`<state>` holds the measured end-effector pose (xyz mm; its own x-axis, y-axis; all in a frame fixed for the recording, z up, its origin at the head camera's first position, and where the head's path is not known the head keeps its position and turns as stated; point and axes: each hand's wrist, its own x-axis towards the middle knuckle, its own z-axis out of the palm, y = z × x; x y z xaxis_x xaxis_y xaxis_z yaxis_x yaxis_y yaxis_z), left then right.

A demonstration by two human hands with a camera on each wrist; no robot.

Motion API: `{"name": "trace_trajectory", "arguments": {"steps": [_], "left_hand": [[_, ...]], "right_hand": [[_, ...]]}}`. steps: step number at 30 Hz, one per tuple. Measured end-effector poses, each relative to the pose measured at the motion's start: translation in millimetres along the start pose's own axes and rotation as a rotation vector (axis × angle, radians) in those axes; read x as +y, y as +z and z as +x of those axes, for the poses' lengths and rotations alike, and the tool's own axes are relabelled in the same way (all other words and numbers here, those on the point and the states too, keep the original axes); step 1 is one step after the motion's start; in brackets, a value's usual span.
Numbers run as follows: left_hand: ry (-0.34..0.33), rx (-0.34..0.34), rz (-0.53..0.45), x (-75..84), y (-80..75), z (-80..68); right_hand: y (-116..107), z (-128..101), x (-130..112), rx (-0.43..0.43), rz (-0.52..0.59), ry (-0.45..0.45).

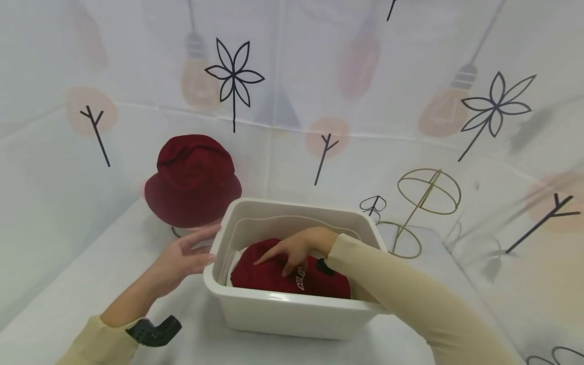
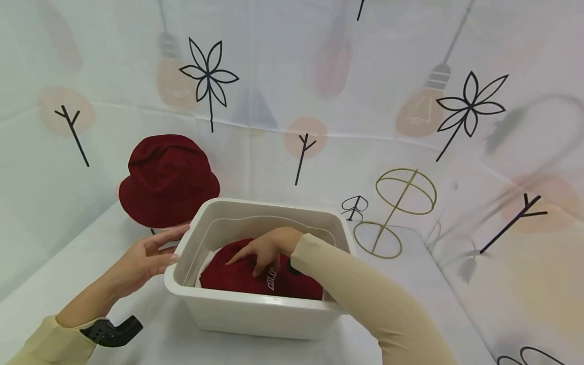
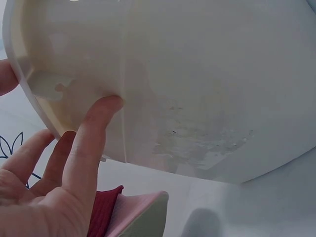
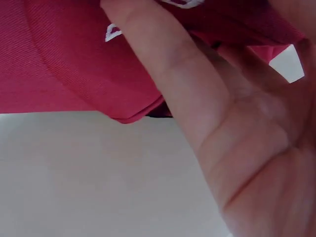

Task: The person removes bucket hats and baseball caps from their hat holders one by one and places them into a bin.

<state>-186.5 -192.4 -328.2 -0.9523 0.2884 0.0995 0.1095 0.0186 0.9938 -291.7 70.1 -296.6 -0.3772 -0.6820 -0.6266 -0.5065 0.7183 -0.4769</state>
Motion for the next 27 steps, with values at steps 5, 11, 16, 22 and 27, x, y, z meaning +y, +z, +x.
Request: {"name": "trace_trajectory", "arguments": {"steps": [5,11,16,22,27], "left_hand": [[0.014,-0.009,-0.001,0.3,2.4,1.5],[0.029,-0.031,-0.009,0.9,3.4,4.0],[0.029,-0.033,-0.011,0.4,4.0,4.6],[0.019,-0.029,-0.013,-1.5,4.2,1.8],[0.028,-0.005,0.014,-1.9,3.9,-2.2]], "right_hand": [[0,-3,7,-0.037,0.039,0.010],[-5,-24,13,0.049,0.076,-0.103],[-11,-50,11,0.164,0.005,-0.252],[-10,-83,6,0.278,0.076,-0.326],[-2,-103,7,0.388,0.074,-0.382]]}}
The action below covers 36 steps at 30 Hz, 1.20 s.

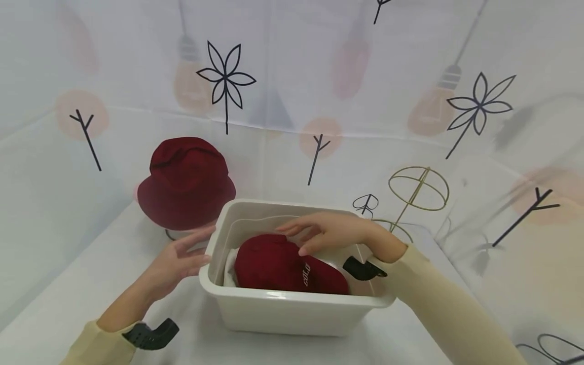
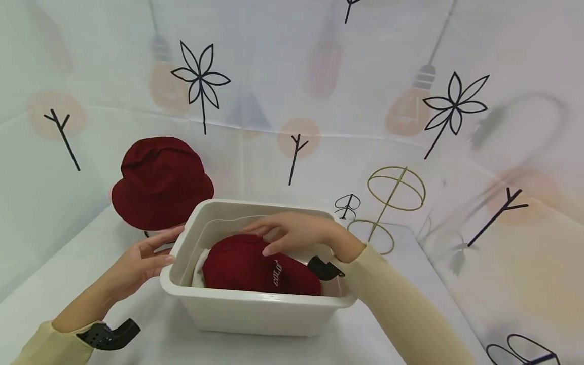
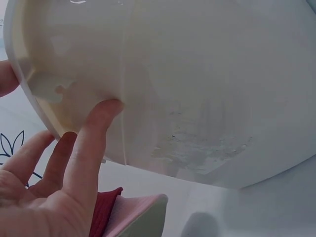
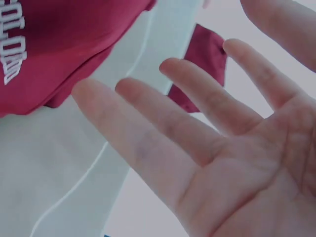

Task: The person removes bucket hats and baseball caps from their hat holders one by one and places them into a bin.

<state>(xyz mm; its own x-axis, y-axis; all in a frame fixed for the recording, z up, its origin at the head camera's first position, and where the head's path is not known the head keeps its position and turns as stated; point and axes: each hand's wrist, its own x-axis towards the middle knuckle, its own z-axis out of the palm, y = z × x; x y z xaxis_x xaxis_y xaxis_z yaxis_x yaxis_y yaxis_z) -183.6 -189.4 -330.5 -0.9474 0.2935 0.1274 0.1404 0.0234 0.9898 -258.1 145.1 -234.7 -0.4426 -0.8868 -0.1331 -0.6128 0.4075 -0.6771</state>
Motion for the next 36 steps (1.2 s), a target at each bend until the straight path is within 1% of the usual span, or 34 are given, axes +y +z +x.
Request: {"name": "trace_trajectory", "arguments": {"steps": [2,4,10,14,18,22,26,30,36], "left_hand": [[0.006,0.001,0.002,0.0,0.2,-0.9],[0.009,0.003,0.006,0.0,0.6,-1.2],[0.012,0.005,0.006,-1.0,0.6,-0.2],[0.007,0.012,0.004,-1.5,1.2,0.1],[-0.005,0.019,0.005,-1.3,1.8,-0.8],[0.001,0.013,0.005,-1.1,1.8,-1.2],[0.012,0.007,0.005,-1.2,0.8,-1.1],[0.016,-0.001,-0.003,-0.8,0.2,-0.5],[0.017,-0.014,-0.013,-0.7,-0.3,0.9]], "right_hand": [[3,-9,-2,0.043,-0.006,-0.024],[6,-19,-4,0.090,-0.001,-0.021],[13,-46,-8,0.234,0.042,0.034],[16,-63,-7,0.346,0.027,0.069],[20,-80,-4,0.439,0.050,0.060],[25,-98,-2,0.518,0.106,0.035],[30,-112,0,0.557,0.132,0.034],[36,-122,3,0.595,0.097,0.043],[47,-130,14,0.732,0.049,0.055]]}}
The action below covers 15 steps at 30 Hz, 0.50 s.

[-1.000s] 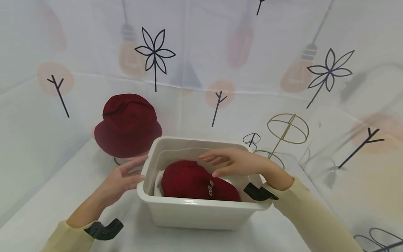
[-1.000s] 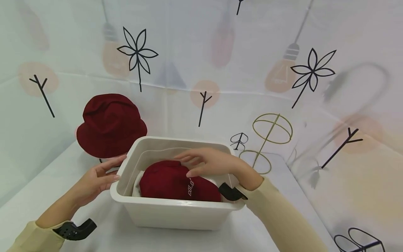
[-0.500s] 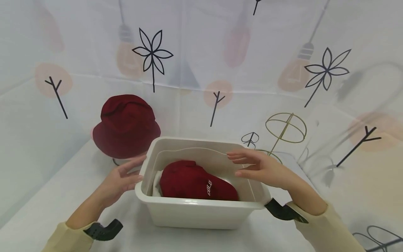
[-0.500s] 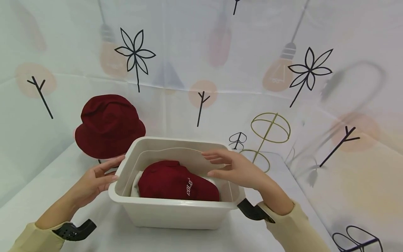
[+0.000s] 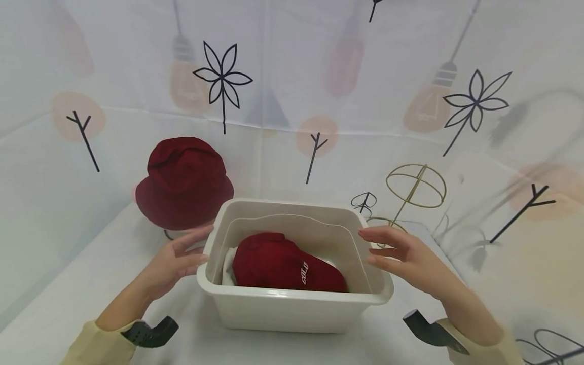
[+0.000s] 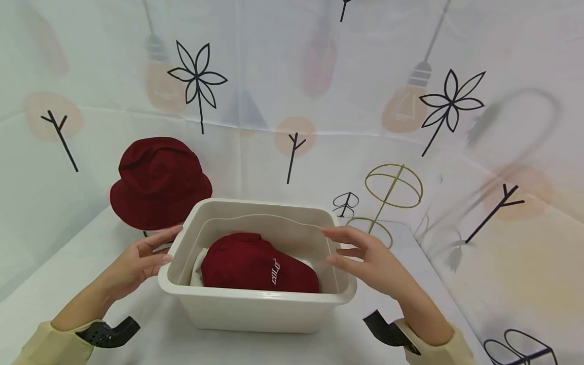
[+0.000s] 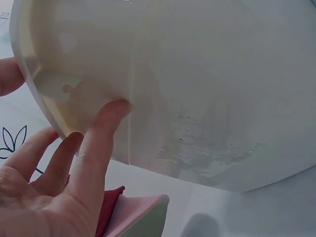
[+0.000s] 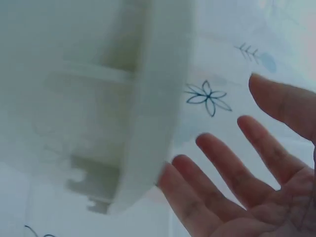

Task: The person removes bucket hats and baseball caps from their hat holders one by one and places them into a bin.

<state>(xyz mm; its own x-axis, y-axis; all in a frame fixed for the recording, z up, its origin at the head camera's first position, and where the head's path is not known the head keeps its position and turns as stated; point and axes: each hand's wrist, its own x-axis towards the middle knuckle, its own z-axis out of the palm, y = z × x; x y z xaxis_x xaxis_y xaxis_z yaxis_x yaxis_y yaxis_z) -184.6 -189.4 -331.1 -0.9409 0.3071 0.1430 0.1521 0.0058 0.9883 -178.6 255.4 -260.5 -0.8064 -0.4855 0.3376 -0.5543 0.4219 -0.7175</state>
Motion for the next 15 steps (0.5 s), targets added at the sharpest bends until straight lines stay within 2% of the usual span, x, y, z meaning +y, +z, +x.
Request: {"name": "trace_trajectory", "arguments": {"steps": [2,7,9,15], "left_hand": [[-0.009,0.002,0.002,-0.4,0.0,0.1],[-0.013,0.009,0.013,-2.0,-0.5,0.0],[-0.013,0.012,0.014,-2.8,-1.0,0.1],[-0.031,0.028,0.023,-2.3,-0.2,1.6]], "right_hand": [[2,-4,5,0.054,-0.003,0.018],[6,-11,18,0.183,-0.056,0.133],[8,-12,23,0.215,-0.074,0.171],[14,-14,40,0.267,-0.080,0.210]]}}
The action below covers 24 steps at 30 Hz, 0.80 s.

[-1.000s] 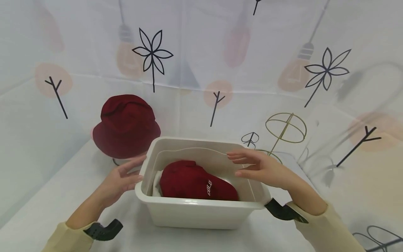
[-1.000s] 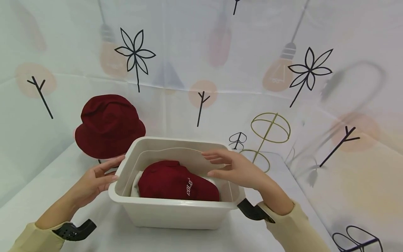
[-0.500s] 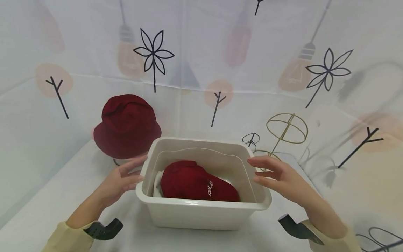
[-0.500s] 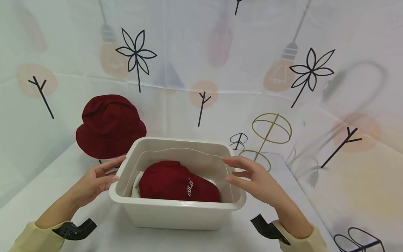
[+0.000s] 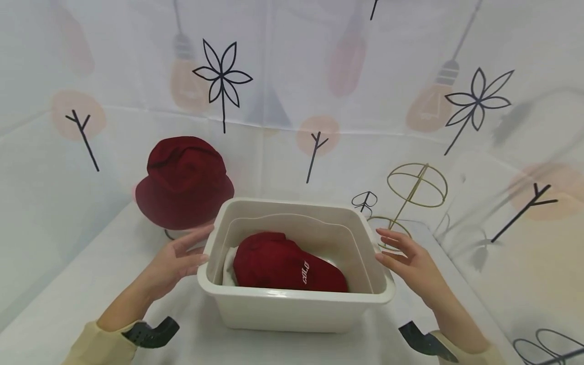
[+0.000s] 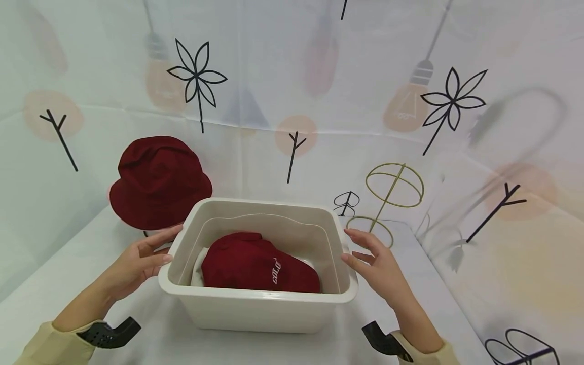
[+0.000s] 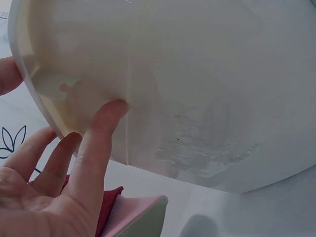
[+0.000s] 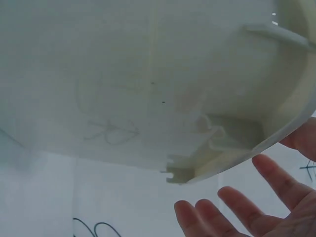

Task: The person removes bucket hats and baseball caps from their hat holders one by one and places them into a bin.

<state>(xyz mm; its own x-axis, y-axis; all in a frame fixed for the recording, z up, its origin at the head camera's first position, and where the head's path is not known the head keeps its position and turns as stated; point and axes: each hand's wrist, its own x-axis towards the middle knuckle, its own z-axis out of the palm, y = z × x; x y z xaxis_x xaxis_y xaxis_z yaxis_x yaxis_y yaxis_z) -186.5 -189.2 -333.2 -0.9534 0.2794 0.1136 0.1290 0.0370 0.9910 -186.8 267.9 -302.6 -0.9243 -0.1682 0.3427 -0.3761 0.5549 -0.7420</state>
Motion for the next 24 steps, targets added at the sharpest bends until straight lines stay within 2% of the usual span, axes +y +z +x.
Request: {"name": "trace_trajectory", "arguments": {"steps": [3,6,12,19,24], "left_hand": [[0.015,-0.009,-0.002,0.0,0.0,-1.2],[0.027,-0.015,-0.005,-0.1,0.0,-1.5],[0.042,-0.008,-0.008,-1.0,0.9,-1.8],[0.015,0.035,0.017,-1.2,1.7,-4.0],[-0.009,0.070,0.053,-4.9,-0.9,-4.3]], "right_hand": [[4,1,7,-0.005,0.005,0.026],[7,3,14,-0.037,0.073,0.055],[14,6,27,-0.098,0.297,0.086],[24,6,32,-0.161,0.571,0.136],[26,5,33,-0.157,0.615,0.139]]}}
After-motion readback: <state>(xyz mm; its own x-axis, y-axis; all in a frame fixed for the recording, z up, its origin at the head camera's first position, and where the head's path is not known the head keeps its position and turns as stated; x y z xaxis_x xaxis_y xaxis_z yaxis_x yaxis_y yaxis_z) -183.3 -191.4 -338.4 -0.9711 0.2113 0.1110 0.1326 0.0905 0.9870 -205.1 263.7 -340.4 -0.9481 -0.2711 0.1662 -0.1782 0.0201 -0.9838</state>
